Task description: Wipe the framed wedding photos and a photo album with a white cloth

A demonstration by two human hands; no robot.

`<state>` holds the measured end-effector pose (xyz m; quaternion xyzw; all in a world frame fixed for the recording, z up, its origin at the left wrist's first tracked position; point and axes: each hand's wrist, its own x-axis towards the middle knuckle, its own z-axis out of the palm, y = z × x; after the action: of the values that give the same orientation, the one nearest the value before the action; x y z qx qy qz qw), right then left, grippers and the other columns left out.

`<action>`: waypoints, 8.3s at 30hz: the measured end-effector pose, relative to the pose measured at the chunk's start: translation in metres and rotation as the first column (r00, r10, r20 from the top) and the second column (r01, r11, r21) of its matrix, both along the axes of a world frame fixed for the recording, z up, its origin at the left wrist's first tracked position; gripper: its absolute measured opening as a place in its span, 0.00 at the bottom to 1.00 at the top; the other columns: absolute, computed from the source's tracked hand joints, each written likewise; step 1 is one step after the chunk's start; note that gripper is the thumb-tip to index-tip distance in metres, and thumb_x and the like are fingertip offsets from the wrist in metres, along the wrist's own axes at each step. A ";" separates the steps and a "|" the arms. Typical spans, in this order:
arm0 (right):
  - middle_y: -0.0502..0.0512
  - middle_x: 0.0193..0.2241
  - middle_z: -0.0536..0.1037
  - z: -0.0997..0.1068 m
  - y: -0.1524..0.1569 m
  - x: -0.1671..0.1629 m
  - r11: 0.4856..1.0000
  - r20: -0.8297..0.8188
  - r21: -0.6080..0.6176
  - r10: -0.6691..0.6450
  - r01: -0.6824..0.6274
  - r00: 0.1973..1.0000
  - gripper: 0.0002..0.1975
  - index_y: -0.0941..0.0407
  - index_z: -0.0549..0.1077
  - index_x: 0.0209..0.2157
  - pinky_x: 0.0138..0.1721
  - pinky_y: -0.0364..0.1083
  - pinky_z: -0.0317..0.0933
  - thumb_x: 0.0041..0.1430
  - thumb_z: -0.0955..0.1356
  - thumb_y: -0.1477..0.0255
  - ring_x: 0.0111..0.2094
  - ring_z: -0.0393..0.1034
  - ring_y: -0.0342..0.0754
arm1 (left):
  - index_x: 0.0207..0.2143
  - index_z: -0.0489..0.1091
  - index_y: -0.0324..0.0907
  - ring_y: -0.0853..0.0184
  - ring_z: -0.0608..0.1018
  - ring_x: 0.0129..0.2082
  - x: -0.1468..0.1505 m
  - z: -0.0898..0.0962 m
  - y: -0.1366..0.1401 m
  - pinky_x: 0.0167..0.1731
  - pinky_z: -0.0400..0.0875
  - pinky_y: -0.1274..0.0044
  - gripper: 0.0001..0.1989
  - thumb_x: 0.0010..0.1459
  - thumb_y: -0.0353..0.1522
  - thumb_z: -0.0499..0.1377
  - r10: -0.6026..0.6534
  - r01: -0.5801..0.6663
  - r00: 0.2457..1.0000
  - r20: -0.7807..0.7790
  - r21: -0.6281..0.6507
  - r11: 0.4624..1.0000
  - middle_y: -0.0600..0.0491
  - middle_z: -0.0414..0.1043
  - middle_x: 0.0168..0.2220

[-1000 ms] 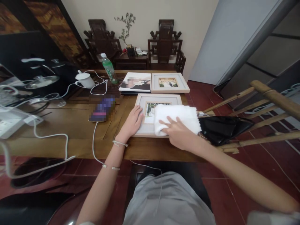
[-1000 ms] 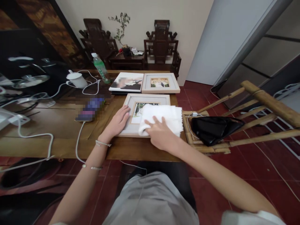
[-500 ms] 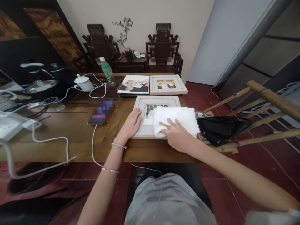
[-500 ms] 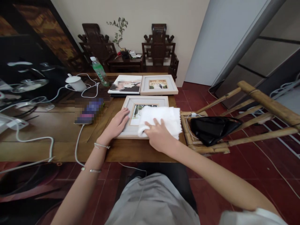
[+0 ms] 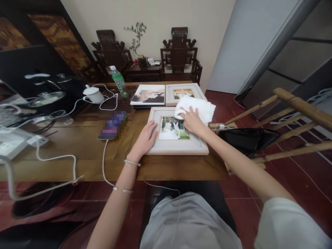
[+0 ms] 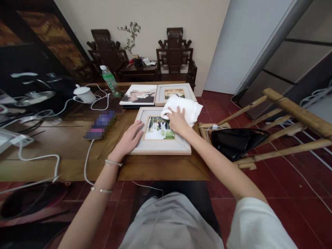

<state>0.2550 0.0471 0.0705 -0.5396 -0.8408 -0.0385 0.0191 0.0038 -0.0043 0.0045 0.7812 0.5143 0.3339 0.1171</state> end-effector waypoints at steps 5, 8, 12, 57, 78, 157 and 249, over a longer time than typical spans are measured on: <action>0.60 0.70 0.56 0.006 -0.054 -0.013 0.987 0.034 -0.129 0.102 -0.097 0.994 0.32 0.60 0.71 0.61 0.64 0.75 0.43 0.55 0.61 0.86 0.69 0.43 0.76 | 0.59 0.67 0.35 0.54 0.62 0.68 0.002 -0.002 0.002 0.68 0.54 0.59 0.25 0.69 0.41 0.46 0.011 -0.011 0.999 0.031 0.002 1.000 0.37 0.62 0.66; 0.60 0.70 0.57 0.021 -0.099 -0.017 0.940 0.004 -0.296 0.178 -0.169 0.984 0.32 0.58 0.71 0.61 0.62 0.75 0.50 0.56 0.60 0.86 0.69 0.47 0.75 | 0.59 0.67 0.35 0.55 0.62 0.69 0.005 0.000 0.000 0.69 0.53 0.59 0.27 0.70 0.43 0.44 0.022 -0.022 0.998 0.057 -0.010 1.000 0.38 0.63 0.66; 0.56 0.71 0.56 0.035 -0.135 -0.028 0.862 -0.094 -0.348 0.358 -0.367 0.929 0.31 0.57 0.71 0.61 0.63 0.73 0.52 0.57 0.59 0.85 0.69 0.47 0.72 | 0.62 0.66 0.35 0.56 0.62 0.69 0.009 0.007 -0.005 0.69 0.52 0.61 0.31 0.71 0.47 0.41 0.054 -0.046 0.990 0.129 -0.058 0.997 0.39 0.62 0.66; 0.60 0.71 0.54 0.009 -0.048 -0.005 0.977 -0.087 -0.084 0.187 -0.194 0.978 0.35 0.57 0.65 0.65 0.63 0.72 0.49 0.55 0.59 0.85 0.68 0.51 0.68 | 0.62 0.64 0.36 0.55 0.58 0.71 0.004 -0.001 -0.001 0.70 0.50 0.59 0.30 0.70 0.47 0.43 0.040 -0.038 0.998 0.047 -0.044 0.998 0.38 0.58 0.68; 0.59 0.68 0.62 0.041 -0.127 -0.025 0.826 -0.109 -0.312 0.460 -0.470 0.881 0.31 0.56 0.73 0.58 0.61 0.69 0.57 0.54 0.60 0.86 0.67 0.54 0.68 | 0.61 0.65 0.36 0.55 0.57 0.71 0.005 0.002 -0.003 0.70 0.49 0.59 0.30 0.70 0.47 0.43 0.039 -0.037 0.999 0.033 -0.051 0.998 0.39 0.58 0.69; 0.60 0.63 0.69 0.033 -0.122 0.055 0.968 0.255 -0.070 0.252 -0.242 0.934 0.26 0.58 0.81 0.49 0.60 0.62 0.60 0.52 0.62 0.86 0.65 0.60 0.66 | 0.59 0.69 0.36 0.52 0.57 0.70 0.000 -0.004 0.001 0.70 0.53 0.56 0.28 0.56 0.23 0.49 -0.023 0.023 1.000 0.000 -0.029 0.999 0.42 0.62 0.66; 0.63 0.65 0.67 0.037 -0.100 0.043 0.977 0.245 -0.134 0.194 -0.165 0.950 0.25 0.60 0.80 0.49 0.62 0.63 0.58 0.52 0.63 0.86 0.66 0.57 0.66 | 0.57 0.71 0.38 0.54 0.62 0.69 -0.002 -0.008 0.005 0.69 0.56 0.57 0.27 0.55 0.21 0.49 -0.051 0.051 0.998 0.040 0.017 0.999 0.43 0.69 0.62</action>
<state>0.2983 -0.0530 0.1074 -0.4515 -0.8826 -0.0589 -0.1170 0.0017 0.0008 -0.0039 0.7880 0.4890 0.3509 0.1296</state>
